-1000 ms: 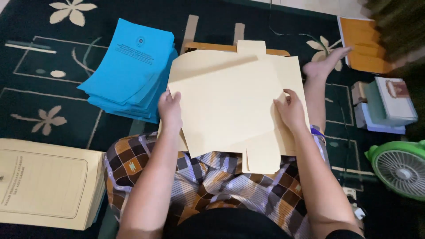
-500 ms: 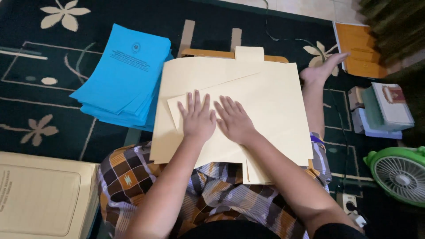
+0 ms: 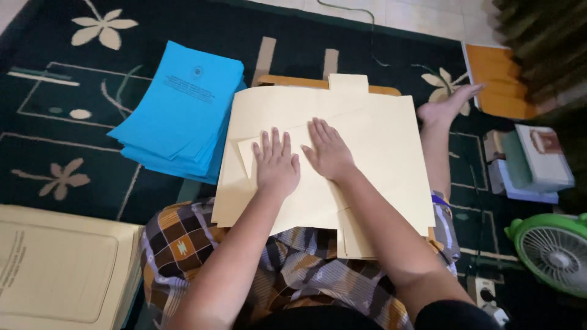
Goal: Assembling paper folders by folding pre-cut flaps and inserting printed documents into them.
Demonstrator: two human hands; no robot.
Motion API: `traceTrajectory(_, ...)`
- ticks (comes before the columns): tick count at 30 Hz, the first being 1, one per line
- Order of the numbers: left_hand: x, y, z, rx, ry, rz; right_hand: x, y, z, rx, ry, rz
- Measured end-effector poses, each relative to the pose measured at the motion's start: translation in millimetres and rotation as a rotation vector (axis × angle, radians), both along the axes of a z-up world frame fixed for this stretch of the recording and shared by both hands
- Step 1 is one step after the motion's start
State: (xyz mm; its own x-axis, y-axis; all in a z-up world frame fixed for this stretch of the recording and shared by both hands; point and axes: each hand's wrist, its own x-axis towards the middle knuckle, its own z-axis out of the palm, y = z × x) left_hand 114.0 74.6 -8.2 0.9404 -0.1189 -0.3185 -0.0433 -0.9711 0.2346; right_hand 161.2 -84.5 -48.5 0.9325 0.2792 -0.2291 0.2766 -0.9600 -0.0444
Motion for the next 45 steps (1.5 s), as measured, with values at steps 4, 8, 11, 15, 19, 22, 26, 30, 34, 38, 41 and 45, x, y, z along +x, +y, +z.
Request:
traceTrajectory(4,-9,8,1,-0.017,-0.005,-0.004,25,-54,-11,0.133,-0.015,-0.037)
traceTrajectory(8,-23,13,2,0.031,0.022,-0.074,7,-111,-12,-0.041,-0.065,-0.236)
traceTrajectory(11,-20,17,-1,0.013,0.008,-0.09,-36,-125,-12,-0.098,-0.054,-0.274)
traceTrajectory(15,3,12,-27,0.019,-0.032,-0.022,-80,-139,-23,-0.075,-0.069,-0.291)
traceTrajectory(19,12,13,-40,0.027,-0.048,0.008,-65,-141,-51,-0.127,-0.118,-0.246)
traceTrajectory(22,14,7,-28,0.009,-0.047,0.01,-25,-118,-57,-0.124,-0.099,-0.363)
traceTrajectory(26,12,6,-30,0.013,-0.047,0.019,3,-22,-48,-0.066,-0.064,-0.282)
traceTrajectory(30,5,7,-15,-0.022,-0.043,0.013,-3,32,-31,0.006,-0.074,-0.087)
traceTrajectory(34,14,19,-42,-0.1,-0.07,0.044,6,-15,-23,-0.04,-0.034,-0.136)
traceTrajectory(38,-11,17,-47,0.02,-0.087,0.071,-18,-96,-29,-0.123,-0.073,-0.39)
traceTrajectory(41,-59,9,-31,0.014,-0.059,-0.039,-55,-111,-18,-0.092,-0.07,-0.482)
traceTrajectory(45,-117,2,-5,-0.093,0.021,-0.176,-91,-91,-31,-0.124,-0.064,-0.453)
